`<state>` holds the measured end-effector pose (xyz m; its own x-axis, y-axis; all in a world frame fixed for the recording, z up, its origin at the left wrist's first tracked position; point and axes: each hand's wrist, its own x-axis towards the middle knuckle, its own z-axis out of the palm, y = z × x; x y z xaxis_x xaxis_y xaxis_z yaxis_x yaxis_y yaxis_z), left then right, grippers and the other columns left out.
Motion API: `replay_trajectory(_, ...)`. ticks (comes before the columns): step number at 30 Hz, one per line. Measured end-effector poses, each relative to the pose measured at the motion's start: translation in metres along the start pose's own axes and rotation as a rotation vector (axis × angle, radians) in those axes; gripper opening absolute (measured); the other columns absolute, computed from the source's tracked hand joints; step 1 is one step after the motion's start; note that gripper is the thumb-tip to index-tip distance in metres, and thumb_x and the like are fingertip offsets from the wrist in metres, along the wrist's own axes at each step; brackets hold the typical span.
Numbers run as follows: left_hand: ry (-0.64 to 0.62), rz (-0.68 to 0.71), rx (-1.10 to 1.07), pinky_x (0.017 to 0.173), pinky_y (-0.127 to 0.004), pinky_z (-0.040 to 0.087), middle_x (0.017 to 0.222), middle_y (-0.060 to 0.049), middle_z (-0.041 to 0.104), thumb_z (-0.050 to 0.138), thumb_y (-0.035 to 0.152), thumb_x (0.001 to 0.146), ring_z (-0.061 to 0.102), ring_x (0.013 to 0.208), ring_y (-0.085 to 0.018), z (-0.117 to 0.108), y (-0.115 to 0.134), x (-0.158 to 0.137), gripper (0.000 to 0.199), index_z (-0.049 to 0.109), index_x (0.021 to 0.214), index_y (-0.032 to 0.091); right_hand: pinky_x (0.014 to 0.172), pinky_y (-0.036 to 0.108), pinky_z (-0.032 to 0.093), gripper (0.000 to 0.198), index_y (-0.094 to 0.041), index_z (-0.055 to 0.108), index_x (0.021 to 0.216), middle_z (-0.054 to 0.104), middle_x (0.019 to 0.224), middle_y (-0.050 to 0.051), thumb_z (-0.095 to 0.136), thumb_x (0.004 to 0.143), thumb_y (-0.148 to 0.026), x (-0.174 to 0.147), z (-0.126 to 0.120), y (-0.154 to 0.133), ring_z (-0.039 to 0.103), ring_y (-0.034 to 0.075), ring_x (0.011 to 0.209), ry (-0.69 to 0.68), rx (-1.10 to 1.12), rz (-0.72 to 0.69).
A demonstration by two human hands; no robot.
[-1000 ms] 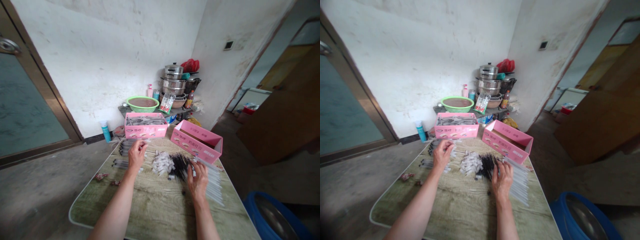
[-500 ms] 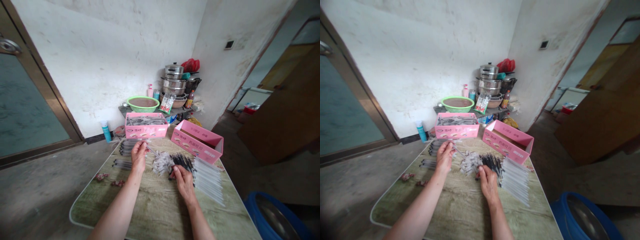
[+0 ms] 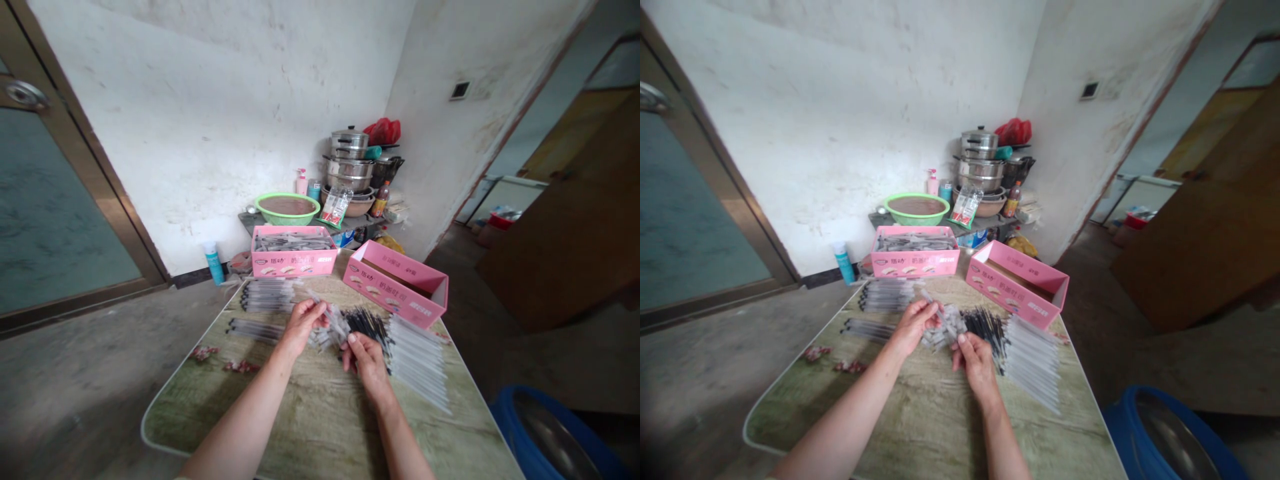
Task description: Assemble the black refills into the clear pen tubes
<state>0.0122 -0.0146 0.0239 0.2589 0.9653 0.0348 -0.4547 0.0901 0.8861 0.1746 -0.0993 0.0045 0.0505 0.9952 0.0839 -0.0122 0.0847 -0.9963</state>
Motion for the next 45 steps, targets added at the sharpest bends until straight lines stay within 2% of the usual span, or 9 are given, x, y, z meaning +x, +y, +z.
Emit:
replay_trajectory(4,0.027,0.011,-0.008,0.055,-0.023,0.051,0.072,-0.003,0.067,0.082,0.049,0.064,0.059,0.057,-0.012,0.0032,0.0012,-0.0015,0.041,0.070,0.078,0.012,0.038,0.023,0.026,0.050,-0.018,0.062,0.070,0.056,0.042,-0.002,0.052,0.088,-0.064,0.0003,0.0010,0.0013,0.036,0.010,0.035,-0.011,0.094,0.047)
replay_trajectory(9,0.046,0.021,0.010,0.054,-0.023,0.052,0.070,-0.004,0.068,0.083,0.048,0.064,0.059,0.055,-0.012,0.0002,-0.0003,0.0007,0.041,0.070,0.077,0.012,0.040,0.022,0.029,0.044,-0.017,0.063,0.072,0.057,0.043,-0.002,0.056,0.088,-0.058,-0.0001,0.0005,0.0036,0.037,0.010,0.037,-0.030,0.100,0.026)
replay_trajectory(16,0.084,0.029,0.009,0.052,-0.022,0.051,0.067,-0.004,0.068,0.083,0.049,0.063,0.059,0.053,-0.011,-0.0035,-0.0054,0.0034,0.042,0.070,0.075,0.011,0.043,0.022,0.033,0.035,-0.018,0.060,0.072,0.062,0.052,-0.001,0.075,0.076,-0.049,0.0012,0.0001,0.0031,0.045,0.010,0.043,0.045,0.110,0.013)
replay_trajectory(21,0.092,0.020,0.008,0.051,-0.021,0.051,0.065,-0.003,0.067,0.084,0.049,0.061,0.059,0.053,-0.011,-0.0033,-0.0036,0.0030,0.042,0.070,0.074,0.011,0.039,0.023,0.031,0.047,-0.016,0.066,0.076,0.061,0.048,0.001,0.054,0.089,-0.059,0.0013,-0.0001,0.0030,0.042,0.011,0.038,-0.003,0.070,0.031)
replay_trajectory(28,0.087,0.012,0.020,0.050,-0.022,0.050,0.064,-0.003,0.067,0.085,0.052,0.058,0.058,0.052,-0.012,-0.0012,-0.0021,0.0028,0.046,0.070,0.073,0.011,0.042,0.021,0.033,0.035,-0.017,0.061,0.073,0.064,0.054,-0.001,0.075,0.076,-0.049,0.0029,-0.0020,0.0063,0.046,0.010,0.043,0.061,0.073,0.012)
replay_trajectory(33,0.086,0.023,0.023,0.051,-0.023,0.051,0.064,-0.003,0.066,0.084,0.051,0.060,0.059,0.053,-0.012,-0.0029,-0.0038,0.0036,0.045,0.070,0.074,0.010,0.039,0.022,0.031,0.046,-0.015,0.065,0.075,0.061,0.048,0.001,0.056,0.088,-0.059,0.0026,-0.0022,0.0094,0.043,0.010,0.039,-0.009,0.060,0.040)
replay_trajectory(38,0.083,0.021,0.021,0.051,-0.023,0.051,0.066,-0.004,0.067,0.085,0.051,0.059,0.059,0.053,-0.012,-0.0030,-0.0032,0.0033,0.046,0.070,0.074,0.010,0.042,0.020,0.033,0.034,-0.017,0.061,0.073,0.063,0.054,-0.001,0.073,0.078,-0.049,0.0025,-0.0024,0.0078,0.045,0.009,0.043,0.042,0.055,0.017)
replay_trajectory(43,0.094,0.023,0.022,0.052,-0.023,0.052,0.066,-0.005,0.067,0.084,0.052,0.059,0.059,0.054,-0.012,-0.0038,-0.0033,0.0037,0.047,0.070,0.075,0.010,0.040,0.022,0.032,0.047,-0.016,0.064,0.075,0.061,0.049,0.001,0.056,0.087,-0.061,0.0029,-0.0017,0.0077,0.043,0.010,0.039,0.001,0.062,0.054)
replay_trajectory(45,0.090,0.024,0.026,0.052,-0.023,0.052,0.067,-0.005,0.067,0.084,0.052,0.060,0.059,0.054,-0.012,-0.0048,-0.0044,0.0042,0.046,0.070,0.076,0.010,0.040,0.021,0.031,0.045,-0.016,0.064,0.073,0.060,0.048,0.001,0.060,0.085,-0.058,0.0034,-0.0018,0.0081,0.042,0.009,0.039,-0.005,0.063,0.050)
